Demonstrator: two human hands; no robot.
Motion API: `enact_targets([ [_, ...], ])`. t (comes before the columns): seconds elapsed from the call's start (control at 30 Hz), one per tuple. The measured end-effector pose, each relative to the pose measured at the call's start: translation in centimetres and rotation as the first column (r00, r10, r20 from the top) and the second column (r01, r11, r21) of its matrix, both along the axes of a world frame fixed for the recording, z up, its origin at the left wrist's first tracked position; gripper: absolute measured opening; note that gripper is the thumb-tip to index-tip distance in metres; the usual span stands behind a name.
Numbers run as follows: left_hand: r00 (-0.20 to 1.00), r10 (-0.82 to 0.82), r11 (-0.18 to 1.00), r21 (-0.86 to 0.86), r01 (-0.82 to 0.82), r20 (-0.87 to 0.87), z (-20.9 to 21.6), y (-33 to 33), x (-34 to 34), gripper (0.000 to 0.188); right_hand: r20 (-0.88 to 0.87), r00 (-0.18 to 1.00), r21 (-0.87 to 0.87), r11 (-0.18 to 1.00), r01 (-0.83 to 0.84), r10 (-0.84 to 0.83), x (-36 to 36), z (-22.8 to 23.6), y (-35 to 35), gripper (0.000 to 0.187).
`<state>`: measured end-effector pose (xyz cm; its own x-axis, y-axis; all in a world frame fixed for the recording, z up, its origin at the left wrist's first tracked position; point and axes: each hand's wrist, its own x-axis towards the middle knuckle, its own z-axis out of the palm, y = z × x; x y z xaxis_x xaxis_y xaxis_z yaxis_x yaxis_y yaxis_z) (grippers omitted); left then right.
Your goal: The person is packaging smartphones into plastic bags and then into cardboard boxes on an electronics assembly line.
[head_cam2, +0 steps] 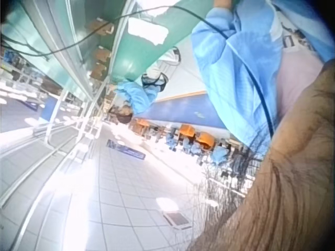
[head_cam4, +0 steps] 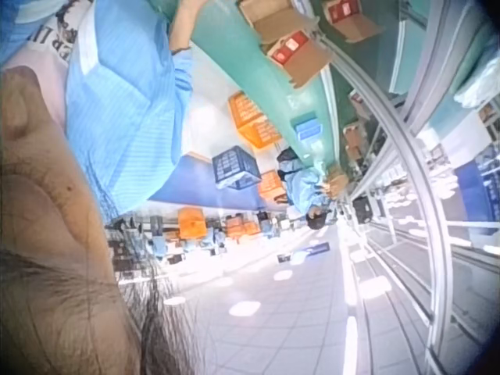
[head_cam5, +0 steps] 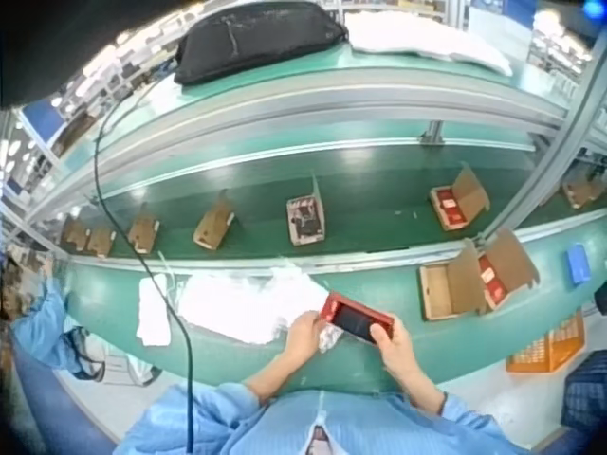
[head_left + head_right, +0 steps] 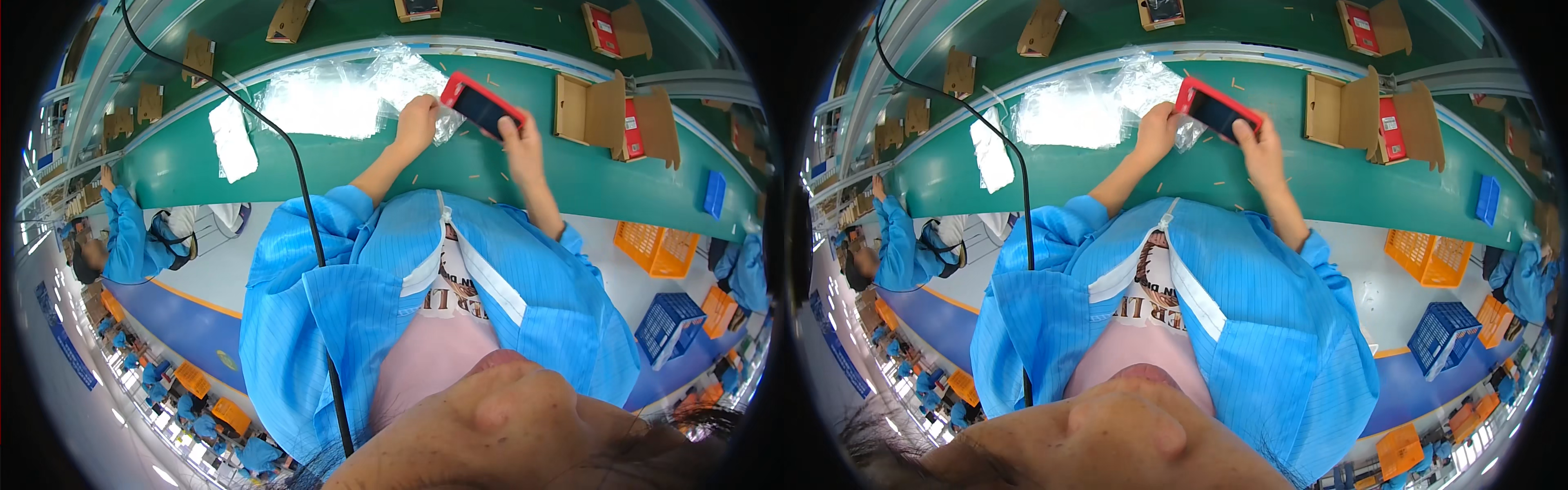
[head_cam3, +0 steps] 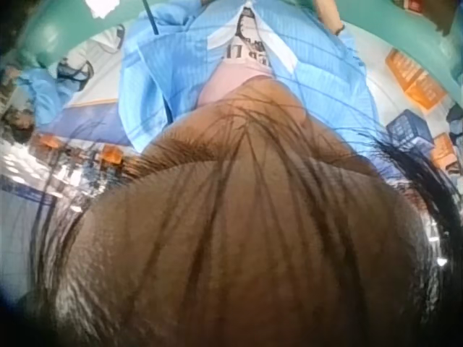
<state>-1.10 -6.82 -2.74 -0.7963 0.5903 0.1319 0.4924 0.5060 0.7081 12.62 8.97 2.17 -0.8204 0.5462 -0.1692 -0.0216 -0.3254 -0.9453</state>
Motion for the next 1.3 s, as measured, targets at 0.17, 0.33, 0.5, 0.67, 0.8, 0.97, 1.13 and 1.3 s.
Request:
enact_targets([
  [0.17,0.919,0.188,0.980,-0.001,-0.200,0.348,1.0,0.2,-1.0,0.007,0.197,0.980,0.847,0.502,-0.173,0.006,1.6,-2.7,-2.3,0.022],
  [0.33,0.992,0.126,0.985,0.120,-0.122,-0.021,2.7,-0.6,-0.2,0.006,0.528,0.849,0.607,0.683,-0.407,0.036,-0.9,3.1,-2.8,0.024],
  [0.5,0.975,-0.014,1.000,0.018,0.019,-0.220,4.5,-0.4,0.3,0.008,0.146,0.960,-0.101,0.969,-0.228,0.241,-3.0,-0.6,-3.4,0.036],
  [0.67,0.972,0.078,0.992,0.113,-0.054,-0.221,5.0,-1.1,-1.7,0.008,0.210,0.952,0.101,0.964,-0.246,0.221,-5.2,0.3,-3.5,0.049],
  [0.8,0.928,0.366,0.886,0.278,-0.372,0.076,6.6,-1.6,-5.1,0.009,0.229,0.950,0.730,0.607,-0.312,0.212,-4.7,3.6,-4.7,0.045],
  [0.97,0.808,0.395,0.808,0.252,-0.532,0.438,3.8,-2.4,-6.2,0.007,0.167,0.961,0.939,0.263,-0.223,0.220,-5.6,4.1,-6.0,0.045],
  [1.13,0.963,0.271,0.942,0.209,-0.264,-0.007,3.9,-1.9,-4.0,0.007,0.279,0.936,0.942,0.128,-0.310,0.215,-8.0,1.4,-5.9,0.041],
  [1.3,0.969,0.211,0.970,0.153,-0.191,-0.132,4.9,-2.9,-3.8,0.008,0.365,0.905,0.198,0.931,-0.305,0.219,-8.8,3.4,-5.0,0.039],
])
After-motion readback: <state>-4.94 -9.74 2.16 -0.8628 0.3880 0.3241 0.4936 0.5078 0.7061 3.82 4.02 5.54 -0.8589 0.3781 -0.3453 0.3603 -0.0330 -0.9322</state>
